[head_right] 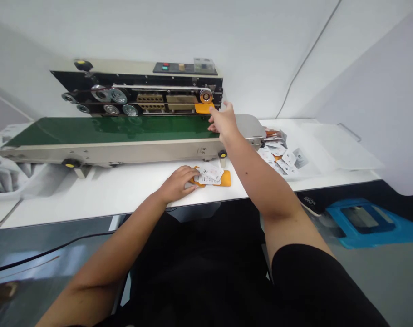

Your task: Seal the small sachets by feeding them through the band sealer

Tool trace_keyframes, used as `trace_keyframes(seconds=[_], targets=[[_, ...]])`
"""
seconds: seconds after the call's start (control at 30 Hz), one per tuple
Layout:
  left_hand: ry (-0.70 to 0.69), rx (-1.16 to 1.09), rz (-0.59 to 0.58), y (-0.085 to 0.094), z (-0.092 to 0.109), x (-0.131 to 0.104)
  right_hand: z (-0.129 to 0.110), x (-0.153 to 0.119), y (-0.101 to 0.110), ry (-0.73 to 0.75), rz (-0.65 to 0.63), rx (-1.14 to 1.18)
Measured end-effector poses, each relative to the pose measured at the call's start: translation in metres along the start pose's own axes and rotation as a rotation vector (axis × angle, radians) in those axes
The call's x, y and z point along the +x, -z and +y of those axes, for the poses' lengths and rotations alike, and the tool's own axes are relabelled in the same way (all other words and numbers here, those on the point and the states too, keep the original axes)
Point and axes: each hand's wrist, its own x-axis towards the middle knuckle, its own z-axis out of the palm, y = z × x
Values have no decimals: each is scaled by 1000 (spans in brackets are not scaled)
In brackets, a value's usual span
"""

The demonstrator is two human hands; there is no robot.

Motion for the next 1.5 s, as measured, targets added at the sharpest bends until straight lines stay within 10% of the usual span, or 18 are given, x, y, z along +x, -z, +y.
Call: trace_keyframes(seconds=[0.33, 0.6, 0.87, 1.23, 1.5], targets=[[124, 54, -121, -14, -3, 1, 105, -163, 73, 679, -38, -651], [56, 6, 16, -18, -10, 1, 142, -156, 96, 646, -261, -1044], [-58, 58, 192, -16, -16, 0, 147, -156, 97, 621, -357, -912], [-49, 144, 351, -12, -14, -3, 151, -160, 101, 619, -101, -787], [-42, 105, 318, -12, -15, -4, 137, -159, 102, 351, 96, -259]])
